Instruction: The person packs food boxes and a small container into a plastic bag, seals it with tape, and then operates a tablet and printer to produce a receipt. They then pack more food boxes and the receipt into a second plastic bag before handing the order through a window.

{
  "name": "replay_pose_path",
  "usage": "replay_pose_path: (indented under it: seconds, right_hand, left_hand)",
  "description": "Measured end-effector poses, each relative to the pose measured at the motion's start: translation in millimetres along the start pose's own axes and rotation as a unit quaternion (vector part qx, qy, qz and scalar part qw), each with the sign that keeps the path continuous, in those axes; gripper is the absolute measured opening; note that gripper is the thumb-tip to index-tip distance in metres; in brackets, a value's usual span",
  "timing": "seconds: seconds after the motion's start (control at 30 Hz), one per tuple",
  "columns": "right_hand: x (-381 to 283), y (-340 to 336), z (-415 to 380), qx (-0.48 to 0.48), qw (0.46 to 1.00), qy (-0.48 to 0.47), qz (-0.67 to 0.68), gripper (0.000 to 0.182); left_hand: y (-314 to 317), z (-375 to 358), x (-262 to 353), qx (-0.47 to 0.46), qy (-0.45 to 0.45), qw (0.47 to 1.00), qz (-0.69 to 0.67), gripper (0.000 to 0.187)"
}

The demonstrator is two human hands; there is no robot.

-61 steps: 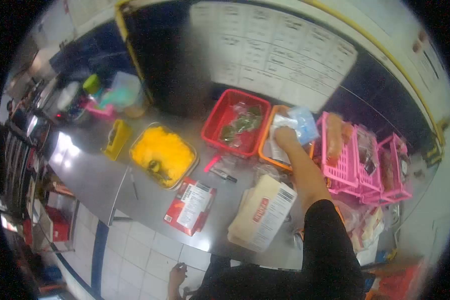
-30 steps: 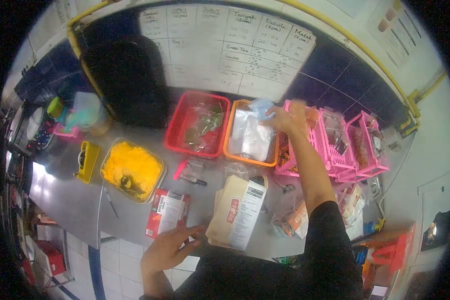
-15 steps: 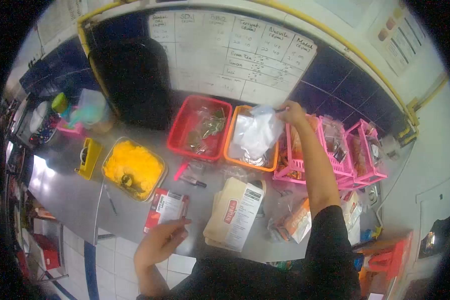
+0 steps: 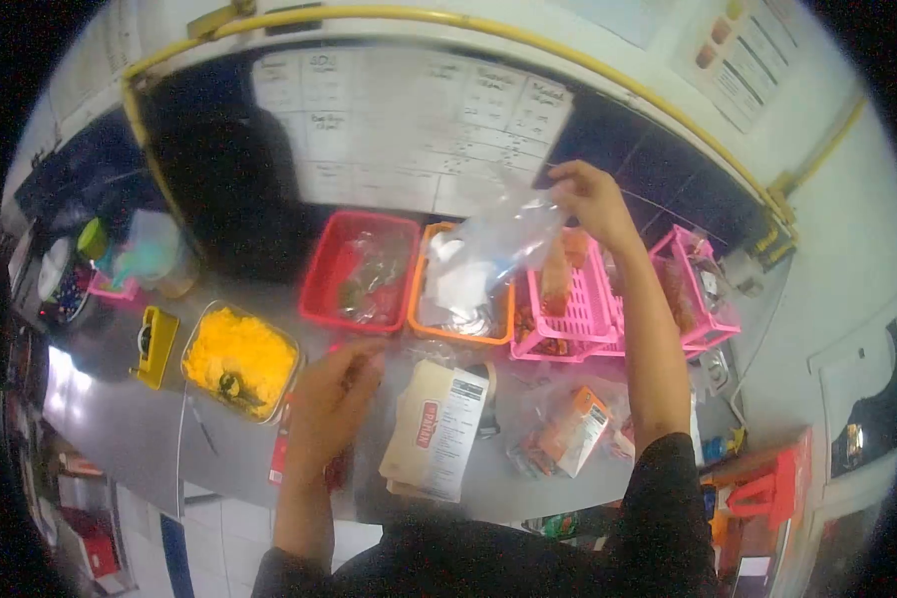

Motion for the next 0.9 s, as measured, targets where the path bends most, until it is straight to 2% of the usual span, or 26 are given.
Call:
replay_pose_path:
  seconds: [0.07,0.13,0.17,0.27,0.33,0.37,0.4,0.47,0.5,0.57,0.6,0.67,0.73,0.8,0.83,0.87,0.9]
  right_hand:
    - [-41.8,-1.5,-26.2,0.008,0.999,-0.023,0.028,0.029]
    - [-76.0,11.1,-64.0,-0.027,0.993,-0.018,0.114,0.032]
    - [-85.4,12.9,-80.8,-0.02,0.993,-0.014,0.114,0.032]
    - [-109.9,17.9,-124.8,-0.028,0.985,-0.036,0.165,0.036]
    - [-114.7,8.3,-146.1,-0.004,0.969,-0.02,0.246,0.04]
    - [-114.7,-4.1,-154.2,0.017,0.968,0.009,0.249,0.041]
    - [-110.2,-17.3,-161.0,0.029,0.967,0.008,0.253,0.041]
    - [-96.9,-42.1,-173.4,0.047,0.947,0.012,0.318,0.041]
    - [-81.6,-52.1,-180.5,0.05,0.936,0.009,0.348,0.042]
    - [-54.3,-71.2,-199.4,0.055,0.924,0.022,0.378,0.042]
    - [-41.4,-77.0,-206.4,0.055,0.915,0.037,0.398,0.042]
    - [-23.2,-84.9,-223.4,0.044,0.912,0.043,0.406,0.043]
    - [2.9,-91.8,-240.6,0.039,0.909,0.061,0.411,0.045]
    - [41.9,-99.2,-260.3,0.117,0.858,0.075,0.494,0.05]
    - [66.4,-97.6,-282.1,0.121,0.85,0.092,0.505,0.05]
    - [69.1,-106.3,-303.0,0.139,0.959,0.0,0.247,0.053]
    - [74.4,-102.3,-314.7,0.134,0.983,-0.057,0.115,0.054]
  left_hand:
    - [10.3,12.5,28.1,0.028,0.08,0.996,0.003,0.039]
    - [11.6,18.7,87.6,0.137,0.272,0.947,0.102,0.052]
    - [20.2,26.0,99.1,0.13,0.276,0.947,0.1,0.052]
    - [44.7,24.6,137.0,0.188,0.37,0.877,0.241,0.061]
    - [95.7,34.3,122.6,-0.05,0.34,0.929,0.136,0.06]
    - [110.6,31.0,105.7,-0.079,0.325,0.935,0.123,0.05]
    - [118.0,23.6,106.0,-0.087,0.333,0.93,0.127,0.05]
    - [127.4,9.3,107.0,-0.138,0.294,0.945,-0.025,0.032]
    - [134.8,-0.5,108.6,-0.144,0.296,0.944,-0.016,0.032]
    - [141.8,-8.9,101.1,-0.146,0.195,0.96,-0.141,0.017]
    - [147.2,-14.8,105.3,-0.143,0.194,0.962,-0.131,0.017]
    - [171.3,-25.3,102.0,-0.183,0.106,0.97,-0.117,0.014]
    - [191.6,-45.0,121.4,-0.201,0.065,0.972,-0.101,0.014]
    - [225.9,-63.9,125.5,-0.229,0.014,0.97,-0.086,0.015]
    - [237.0,-69.4,117.8,-0.199,-0.016,0.974,-0.103,0.017]
    - [241.4,-76.4,112.9,-0.163,-0.042,0.979,-0.116,0.018]
    - [244.5,-82.9,125.0,-0.105,-0.026,0.99,-0.094,0.021]
Point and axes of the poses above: each hand's wrist, its own z-axis towards the middle knuckle, its own y-axis out of the palm, x = y × z, the point moved 9 cm from there along z, towards the middle knuckle, and after that the axes turned 3 degrees about x, right-handed, at the moved point
